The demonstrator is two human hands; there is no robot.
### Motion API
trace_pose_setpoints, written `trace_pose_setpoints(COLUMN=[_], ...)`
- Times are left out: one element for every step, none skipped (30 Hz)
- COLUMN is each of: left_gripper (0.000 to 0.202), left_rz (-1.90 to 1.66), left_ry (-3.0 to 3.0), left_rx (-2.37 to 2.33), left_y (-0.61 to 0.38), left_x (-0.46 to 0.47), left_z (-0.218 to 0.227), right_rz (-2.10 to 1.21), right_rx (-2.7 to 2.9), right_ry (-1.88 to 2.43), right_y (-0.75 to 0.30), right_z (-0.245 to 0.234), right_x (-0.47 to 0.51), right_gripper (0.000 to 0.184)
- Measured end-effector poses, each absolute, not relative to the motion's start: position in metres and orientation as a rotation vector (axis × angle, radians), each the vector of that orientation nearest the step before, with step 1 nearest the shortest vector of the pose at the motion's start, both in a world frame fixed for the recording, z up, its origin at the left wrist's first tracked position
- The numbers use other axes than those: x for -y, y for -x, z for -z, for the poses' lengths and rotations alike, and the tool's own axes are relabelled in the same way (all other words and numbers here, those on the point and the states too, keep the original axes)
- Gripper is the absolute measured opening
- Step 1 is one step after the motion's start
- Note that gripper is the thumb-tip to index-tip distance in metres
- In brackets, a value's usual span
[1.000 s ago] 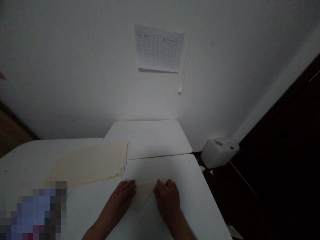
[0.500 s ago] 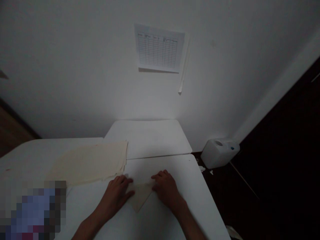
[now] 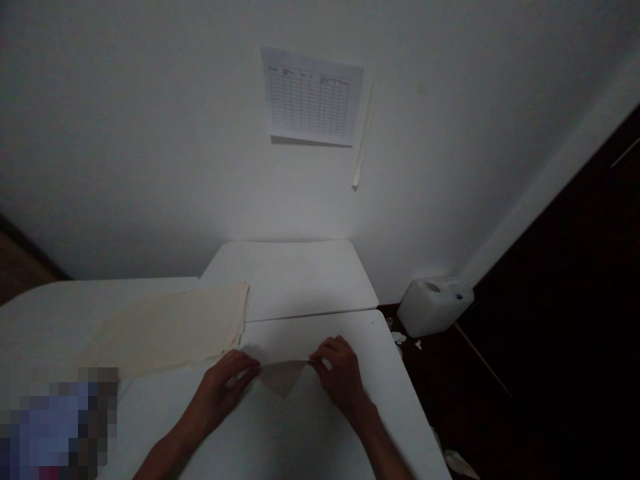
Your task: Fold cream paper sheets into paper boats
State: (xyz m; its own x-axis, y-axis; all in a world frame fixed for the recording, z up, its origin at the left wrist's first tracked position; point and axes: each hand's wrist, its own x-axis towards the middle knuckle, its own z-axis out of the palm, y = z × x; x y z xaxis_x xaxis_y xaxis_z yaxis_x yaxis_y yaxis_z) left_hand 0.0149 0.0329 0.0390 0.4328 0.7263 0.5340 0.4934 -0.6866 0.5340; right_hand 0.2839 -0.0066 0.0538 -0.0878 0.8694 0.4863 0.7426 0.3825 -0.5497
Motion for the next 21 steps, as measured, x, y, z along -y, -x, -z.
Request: trace_pose_setpoints(left_gripper=[0.014,0.013,0.013,0.014,0.016,0.018,0.020,0.022,0.024,0.027,0.028,0.029,0.029,0.027,0.025,0.022,0.020,0.019,0.019,0.020,0.021], left_rz=[-1.185,-1.238,-1.278,-1.293,-1.285,-1.257,-1.211,-1.154,-1.086,-1.014,-0.948,-0.891,-0.843,-0.807,-0.784,-0.771,-0.769,-0.776,-0.793,-0.810,-0.826], left_ry=[-2.425,-2.468,-2.525,-2.591,-2.663,-2.734,-2.796,-2.845,-2.879,-2.895,-2.896,-2.882,-2.858,-2.826,-2.789,-2.749,-2.708,-2.669,-2.633,-2.602,-2.579], left_rx=[-1.005,-0.979,-0.965,-0.966,-0.971,-0.974,-0.972,-0.963,-0.955,-0.950,-0.951,-0.957,-0.965,-0.977,-0.990,-1.004,-1.018,-1.032,-1.045,-1.054,-1.059], left_y=[-0.018,-0.020,-0.023,-0.025,-0.027,-0.029,-0.031,-0.033,-0.035,-0.036,-0.037,-0.038,-0.039,-0.039,-0.040,-0.041,-0.041,-0.042,-0.043,-0.044,-0.045], left_x=[-0.034,-0.034,-0.033,-0.032,-0.030,-0.028,-0.026,-0.023,-0.020,-0.017,-0.014,-0.012,-0.010,-0.008,-0.006,-0.005,-0.004,-0.004,-0.004,-0.005,-0.006], left_z=[-0.044,-0.047,-0.050,-0.052,-0.052,-0.050,-0.048,-0.044,-0.041,-0.037,-0.034,-0.031,-0.029,-0.028,-0.028,-0.028,-0.029,-0.030,-0.031,-0.031,-0.032], right_rz=[-0.153,-0.093,-0.029,0.033,0.091,0.139,0.176,0.199,0.201,0.185,0.155,0.118,0.080,0.048,0.030,0.023,0.027,0.041,0.044,0.036,0.019], right_rx=[1.839,1.832,1.841,1.866,1.902,1.950,2.005,2.063,2.118,2.165,2.198,2.218,2.222,2.217,2.207,2.191,2.178,2.162,2.161,2.170,2.180], right_ry=[1.361,1.334,1.323,1.326,1.342,1.371,1.400,1.429,1.457,1.482,1.509,1.533,1.557,1.580,1.597,1.614,1.625,1.637,1.650,1.647,1.632], right_y=[-0.288,-0.292,-0.296,-0.300,-0.304,-0.307,-0.310,-0.312,-0.313,-0.314,-0.315,-0.315,-0.314,-0.312,-0.310,-0.307,-0.304,-0.299,-0.294,-0.288,-0.282], right_z=[-0.056,-0.057,-0.057,-0.056,-0.054,-0.051,-0.047,-0.044,-0.040,-0.038,-0.036,-0.036,-0.037,-0.039,-0.041,-0.042,-0.044,-0.045,-0.045,-0.044,-0.043], right_x=[0.007,0.008,0.009,0.010,0.012,0.014,0.017,0.020,0.024,0.028,0.031,0.035,0.038,0.040,0.041,0.042,0.041,0.040,0.038,0.035,0.032], right_gripper=[0.012,0.013,0.014,0.015,0.016,0.017,0.018,0.019,0.021,0.023,0.023,0.023,0.021,0.018,0.014,0.009,0.008,0.011,0.014,0.015,0.013])
